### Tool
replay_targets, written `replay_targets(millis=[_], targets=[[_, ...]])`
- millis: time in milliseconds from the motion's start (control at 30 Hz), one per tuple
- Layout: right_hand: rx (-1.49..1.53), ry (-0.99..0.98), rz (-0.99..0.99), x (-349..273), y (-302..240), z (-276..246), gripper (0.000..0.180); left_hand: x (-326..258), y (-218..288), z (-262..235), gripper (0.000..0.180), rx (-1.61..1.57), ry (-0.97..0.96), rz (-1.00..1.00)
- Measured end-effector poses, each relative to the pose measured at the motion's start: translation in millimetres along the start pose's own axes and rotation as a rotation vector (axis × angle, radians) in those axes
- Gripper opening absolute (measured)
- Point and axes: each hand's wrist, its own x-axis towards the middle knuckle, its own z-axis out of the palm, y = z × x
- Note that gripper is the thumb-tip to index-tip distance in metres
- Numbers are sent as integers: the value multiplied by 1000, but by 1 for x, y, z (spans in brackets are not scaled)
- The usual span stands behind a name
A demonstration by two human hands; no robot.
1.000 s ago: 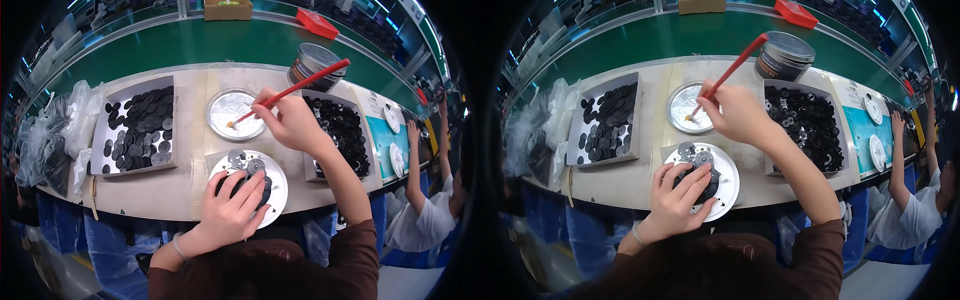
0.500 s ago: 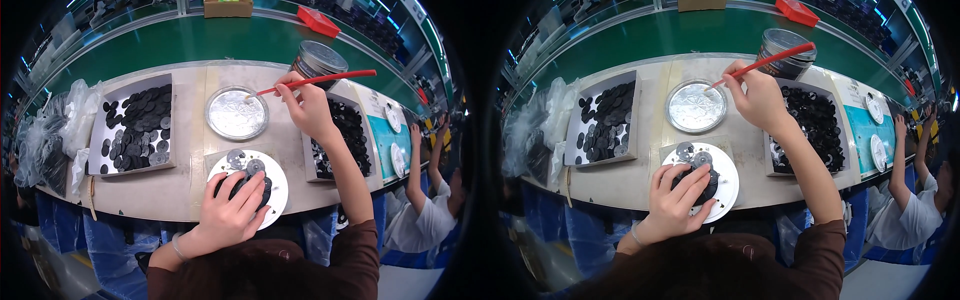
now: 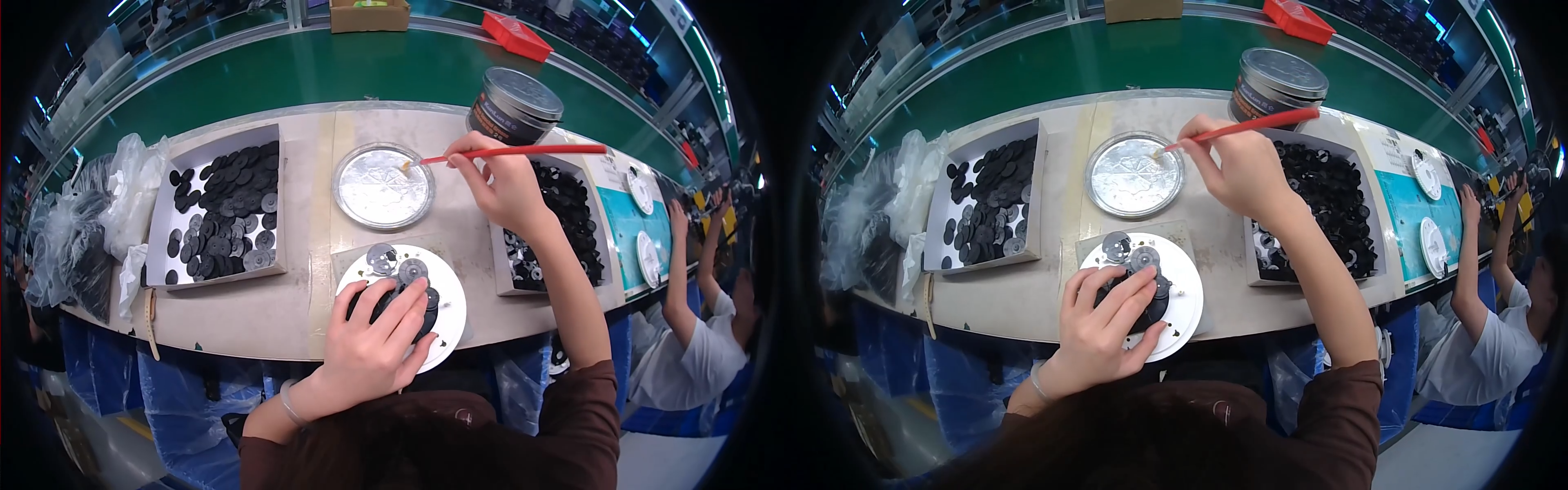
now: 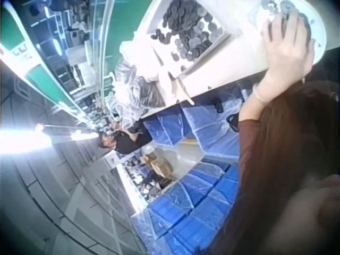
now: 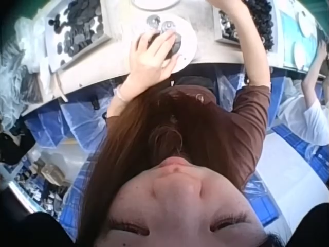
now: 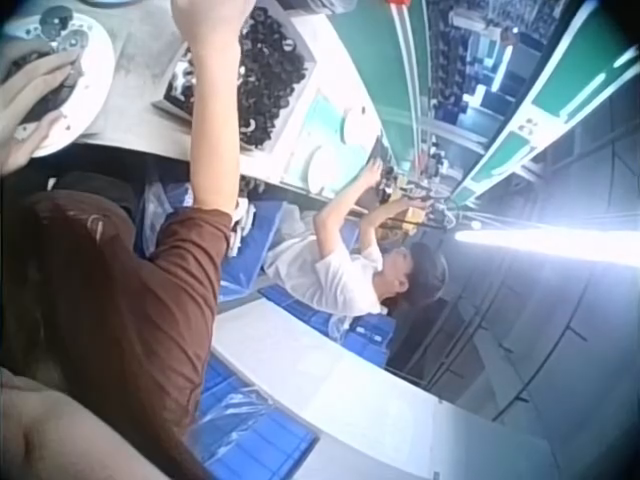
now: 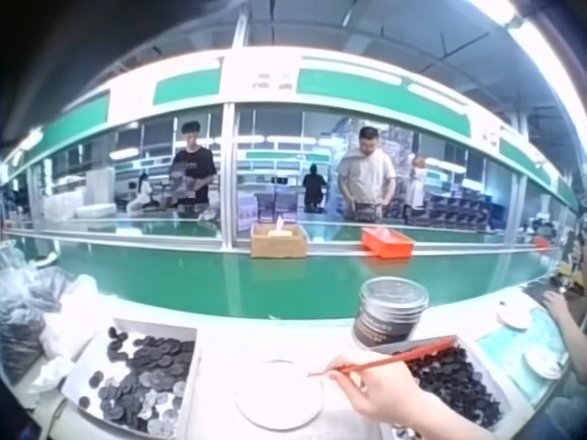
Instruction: Assembling small black components onto a circular base plate by applying glue with a brush.
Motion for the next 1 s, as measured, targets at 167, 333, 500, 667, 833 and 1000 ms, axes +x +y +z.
replay_targets(millis=[167,333,500,667,833,1000], targets=[[243,191,170,-2,1,-7,11,1,0,1,32,-6,2,-2],[924,195,564,-10,-13,-23,21,0,0,0,33,-9,-2,-7],[1159,113,776,-32,-23,-37,25,1,1,0,36,-19,-8,-4],[1168,99,859,-56,-24,-46,25,3,2,0,31,1,-4,2],[1083,227,693,-75,-29,-56,22,4,2,0,34,-3,-5,4],[815,233,387,-100,-54,-62,18,2,0,2,38,-9,11,4]])
